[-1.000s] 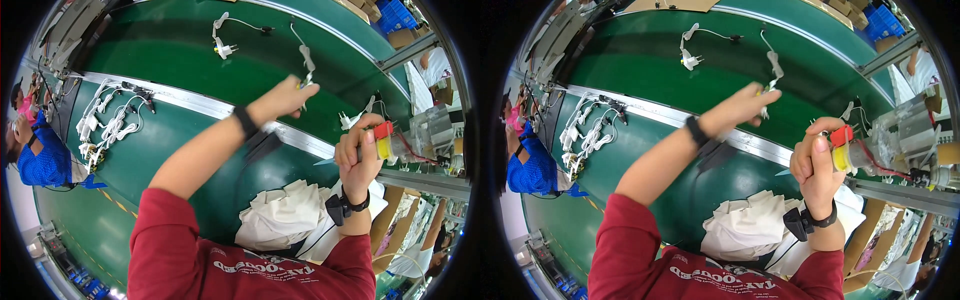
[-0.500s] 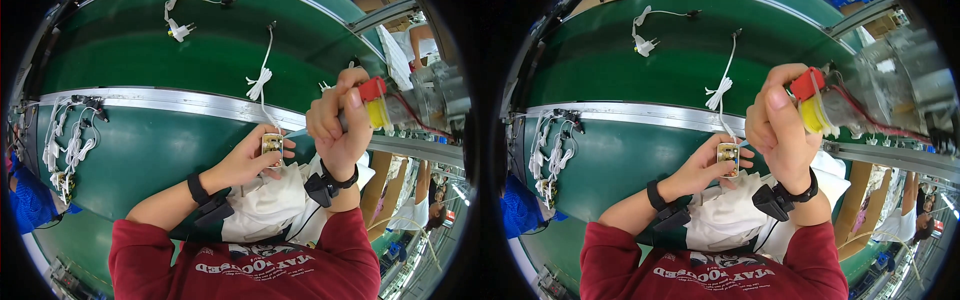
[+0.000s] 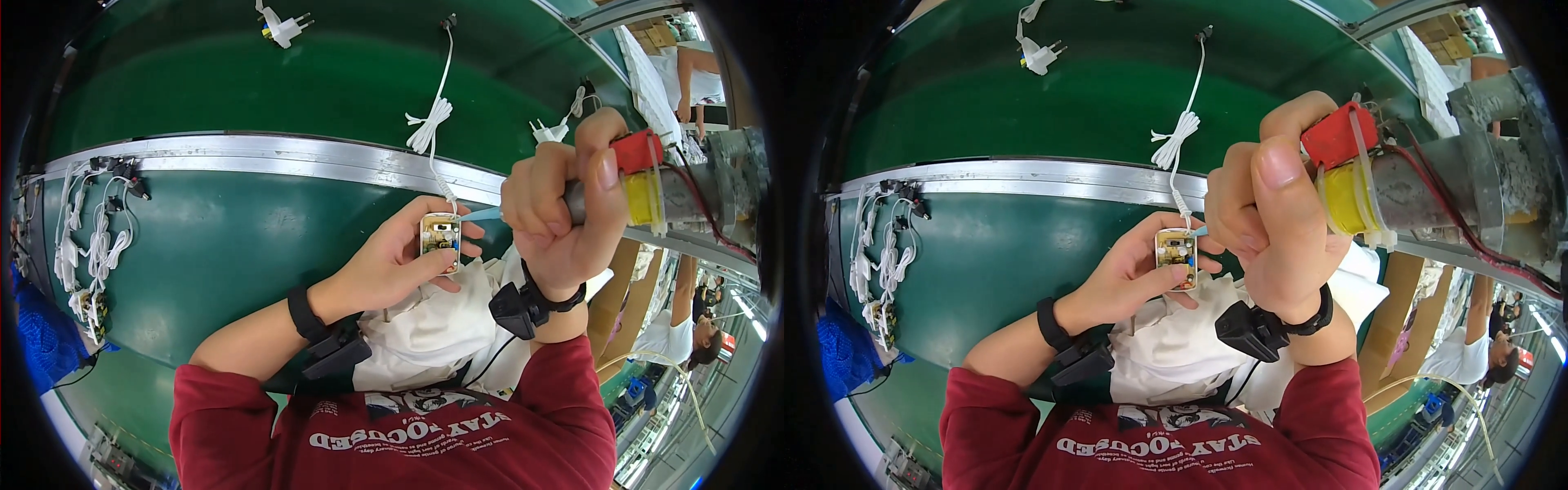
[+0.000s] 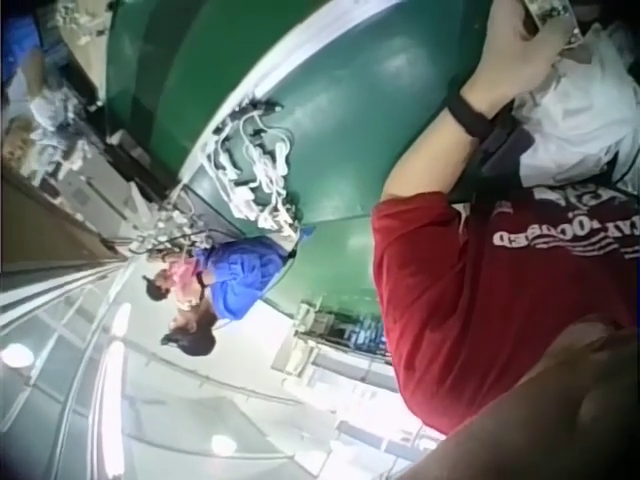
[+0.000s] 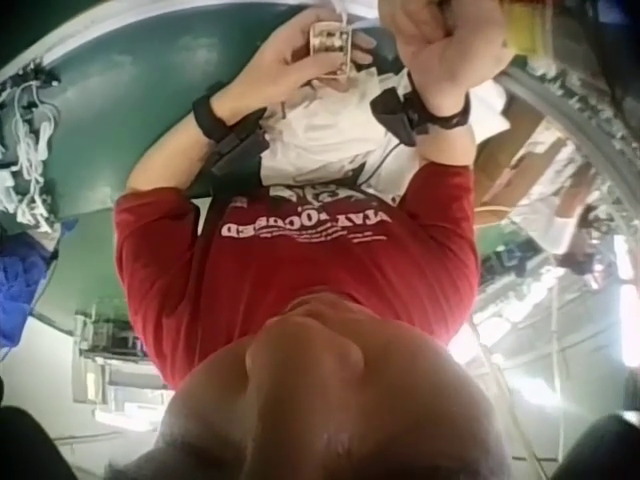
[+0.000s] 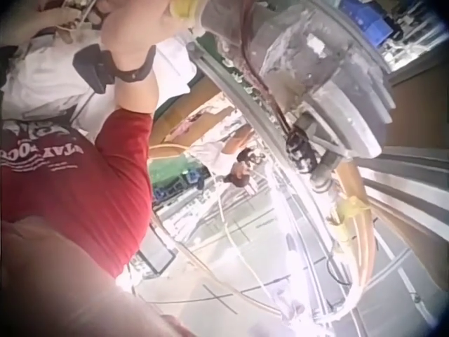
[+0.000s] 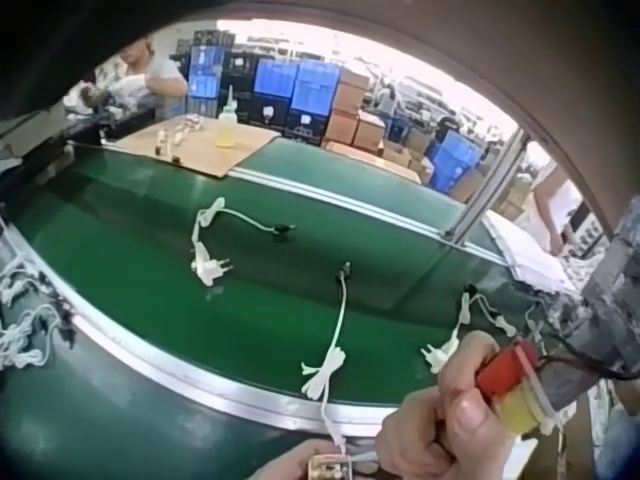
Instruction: Assembling small electronic components using a specialized powered hand tool on a production line.
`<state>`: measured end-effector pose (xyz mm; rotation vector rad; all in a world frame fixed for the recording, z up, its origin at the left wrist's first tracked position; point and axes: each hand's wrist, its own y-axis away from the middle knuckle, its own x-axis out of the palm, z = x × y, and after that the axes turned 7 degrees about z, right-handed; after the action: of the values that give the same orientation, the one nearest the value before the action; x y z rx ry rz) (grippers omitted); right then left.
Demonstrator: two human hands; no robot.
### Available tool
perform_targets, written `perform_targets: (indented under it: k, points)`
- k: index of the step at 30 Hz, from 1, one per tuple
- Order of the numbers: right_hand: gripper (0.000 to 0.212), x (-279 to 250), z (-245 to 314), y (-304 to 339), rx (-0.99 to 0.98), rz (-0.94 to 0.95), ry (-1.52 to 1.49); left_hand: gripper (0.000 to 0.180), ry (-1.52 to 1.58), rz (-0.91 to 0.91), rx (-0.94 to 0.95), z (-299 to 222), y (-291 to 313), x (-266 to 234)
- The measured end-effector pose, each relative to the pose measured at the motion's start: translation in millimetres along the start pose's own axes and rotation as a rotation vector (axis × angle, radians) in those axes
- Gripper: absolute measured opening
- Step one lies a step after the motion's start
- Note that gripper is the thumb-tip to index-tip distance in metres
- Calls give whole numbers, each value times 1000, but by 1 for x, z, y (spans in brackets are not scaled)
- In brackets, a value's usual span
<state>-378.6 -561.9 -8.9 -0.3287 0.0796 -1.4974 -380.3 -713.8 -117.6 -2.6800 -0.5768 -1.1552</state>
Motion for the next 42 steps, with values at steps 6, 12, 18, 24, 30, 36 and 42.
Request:
perform_targets:
  k: [6,12,18,24,30,36,42]
  points:
    - [22,4,5,0,20,-13,26,42,15,-14,-5,1,1,1]
    - [22,11,12,6,45,-3,-36,38,112,-163,10,-5,0,-5]
    - [23,9,9,9,35,103,-48,37,167,-147,51,-6,1,-8]
    - [24,10,5,9,45,111,-36,37,191,-155,80,-7,1,-10]
    - [23,6,3,9,12,140,-39,37,206,-149,84,-6,1,-10]
    - [23,14,11,7,88,75,21,36,272,-118,87,-6,0,-11]
    - [25,12,5,11,39,145,-70,37,471,-40,110,-2,-2,-10]
